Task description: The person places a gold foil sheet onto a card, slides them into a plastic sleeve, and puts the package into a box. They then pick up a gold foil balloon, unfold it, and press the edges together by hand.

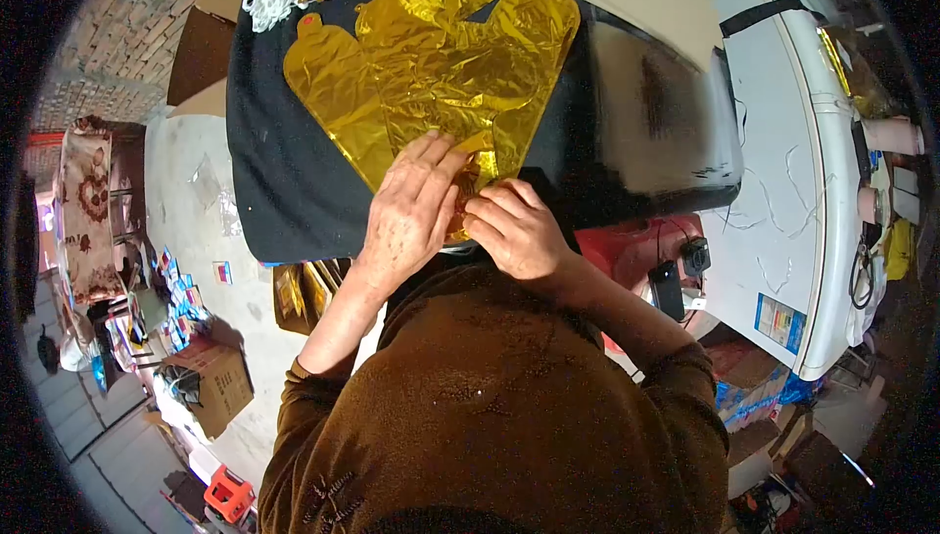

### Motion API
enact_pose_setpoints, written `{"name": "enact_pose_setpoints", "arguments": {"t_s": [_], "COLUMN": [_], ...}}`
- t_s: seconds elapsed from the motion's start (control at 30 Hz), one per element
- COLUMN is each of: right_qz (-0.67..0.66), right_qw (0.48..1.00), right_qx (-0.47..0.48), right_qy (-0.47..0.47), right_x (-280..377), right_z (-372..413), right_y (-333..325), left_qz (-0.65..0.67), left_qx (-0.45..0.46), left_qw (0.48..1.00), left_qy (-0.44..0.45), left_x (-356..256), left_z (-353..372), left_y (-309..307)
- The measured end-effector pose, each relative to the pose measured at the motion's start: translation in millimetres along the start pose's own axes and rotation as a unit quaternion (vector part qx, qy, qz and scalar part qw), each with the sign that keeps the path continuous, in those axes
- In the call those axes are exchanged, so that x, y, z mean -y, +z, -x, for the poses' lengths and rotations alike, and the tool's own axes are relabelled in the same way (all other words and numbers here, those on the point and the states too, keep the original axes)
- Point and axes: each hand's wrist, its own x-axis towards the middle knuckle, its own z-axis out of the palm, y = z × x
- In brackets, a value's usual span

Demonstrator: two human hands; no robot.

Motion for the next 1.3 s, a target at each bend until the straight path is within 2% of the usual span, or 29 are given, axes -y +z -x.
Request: {"name": "enact_pose_setpoints", "arguments": {"t_s": [0.2, 0.63, 0.73, 0.77, 0.87, 1.0, 1.1, 1.2, 1.3], "right_qz": [0.003, -0.019, -0.056, -0.055, -0.077, -0.111, -0.097, -0.04, 0.139], "right_qw": [0.999, 1.0, 0.998, 0.997, 0.996, 0.987, 0.974, 0.974, 0.972], "right_qx": [-0.017, -0.016, 0.009, 0.044, 0.021, 0.114, 0.201, 0.22, 0.188], "right_qy": [0.029, 0.015, 0.007, 0.01, 0.034, -0.011, -0.048, -0.045, 0.007], "right_x": [-11.9, -13.4, -18.2, -22.5, -26.1, -45.0, -54.5, -68.6, -84.4], "right_z": [-4.6, -3.0, -8.2, -9.7, -43.1, -76.3, -96.8, -110.5, -112.5], "right_y": [-8.6, -11.0, -20.8, -23.5, -36.6, -13.4, 4.4, 15.4, 21.5], "left_qz": [-0.034, -0.103, -0.105, -0.105, -0.091, -0.089, -0.072, -0.067, -0.083], "left_qx": [0.051, 0.118, 0.116, 0.113, 0.096, 0.121, 0.135, 0.122, 0.122], "left_qw": [0.998, 0.987, 0.987, 0.987, 0.99, 0.987, 0.987, 0.989, 0.988], "left_qy": [-0.028, -0.046, -0.043, -0.041, -0.042, -0.056, -0.055, -0.04, -0.044], "left_x": [3.1, 5.9, 7.8, 8.4, 7.7, 11.5, 13.9, 15.5, 13.7], "left_z": [-1.2, 1.8, 3.5, 3.7, 2.9, 9.9, 11.1, 13.1, 8.2], "left_y": [35.1, 38.2, 40.9, 41.1, 39.7, 46.9, 47.1, 51.5, 47.4]}}
